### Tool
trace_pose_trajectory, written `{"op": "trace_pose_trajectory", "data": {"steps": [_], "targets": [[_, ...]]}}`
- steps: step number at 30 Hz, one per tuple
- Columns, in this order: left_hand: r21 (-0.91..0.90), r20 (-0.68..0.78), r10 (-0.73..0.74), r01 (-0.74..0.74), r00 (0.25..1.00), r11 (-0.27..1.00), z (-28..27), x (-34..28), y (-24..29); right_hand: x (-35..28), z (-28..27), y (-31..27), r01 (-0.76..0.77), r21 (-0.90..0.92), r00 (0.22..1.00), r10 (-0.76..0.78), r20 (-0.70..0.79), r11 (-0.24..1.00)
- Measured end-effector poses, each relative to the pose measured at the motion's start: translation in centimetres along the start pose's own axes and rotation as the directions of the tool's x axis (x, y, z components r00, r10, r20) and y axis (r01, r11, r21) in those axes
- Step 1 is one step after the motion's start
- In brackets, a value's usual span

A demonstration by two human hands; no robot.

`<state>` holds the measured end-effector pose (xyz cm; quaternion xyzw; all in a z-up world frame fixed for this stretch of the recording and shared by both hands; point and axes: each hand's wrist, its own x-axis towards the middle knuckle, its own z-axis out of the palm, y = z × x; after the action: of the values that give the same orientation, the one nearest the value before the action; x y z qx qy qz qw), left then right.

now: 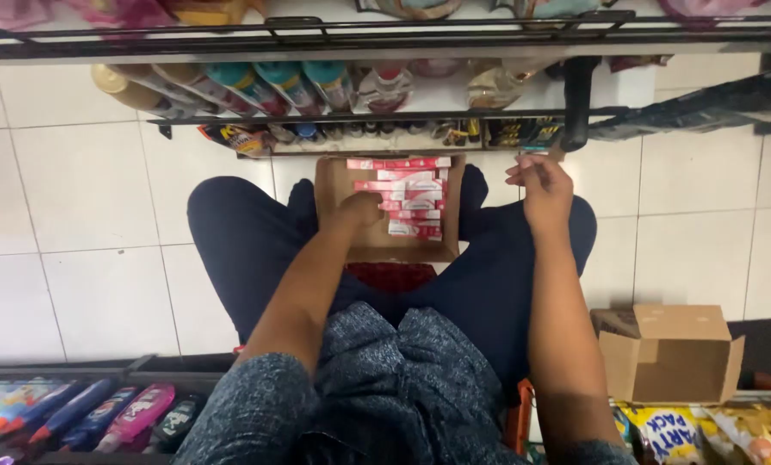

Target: Scanning and placing boxes of toothpaste onto a grocery store shelf.

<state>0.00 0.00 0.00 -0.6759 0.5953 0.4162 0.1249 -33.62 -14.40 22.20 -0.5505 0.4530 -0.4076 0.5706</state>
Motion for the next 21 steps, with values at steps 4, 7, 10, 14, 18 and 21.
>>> {"op": "trace_pose_trajectory", "data": {"steps": [4, 7, 10, 14, 18, 21], "targets": [[-0.094, -0.067, -0.082, 0.075, 0.994, 0.993, 2.9, -1.8, 1.8, -0.3, -1.0, 0.4, -0.025, 0.034, 1.0, 0.025, -0.006, 0.999], [-0.041, 0.026, -0.118, 0.119, 0.993, 0.992, 2.6, -3.8, 3.2, -1.1, -1.3, -0.7, -0.049, 0.006, 0.999, 0.049, -0.018, 0.999], [-0.073, 0.13, -0.217, 0.228, 0.967, 0.971, 0.7, -9.7, -3.3, -1.2, -1.6, -0.8, -0.06, -0.026, 0.998, 0.059, -0.037, 0.998], [0.14, -0.057, -0.241, 0.247, 0.969, 0.959, 3.8, -3.6, 2.7, -1.5, -2.1, 0.4, -0.039, -0.027, 0.998, 0.038, -0.043, 0.999], [0.354, -0.248, -0.18, 0.262, 0.952, 0.898, 11.8, 2.2, -9.2, -1.9, -2.2, 0.0, 0.026, -0.008, 0.996, -0.027, -0.09, 1.0], [0.217, -0.313, -0.265, 0.34, 0.912, 0.915, 7.2, -3.8, -7.4, -3.9, -2.9, -2.3, 0.192, 0.044, 0.919, -0.164, -0.357, 0.98]]}}
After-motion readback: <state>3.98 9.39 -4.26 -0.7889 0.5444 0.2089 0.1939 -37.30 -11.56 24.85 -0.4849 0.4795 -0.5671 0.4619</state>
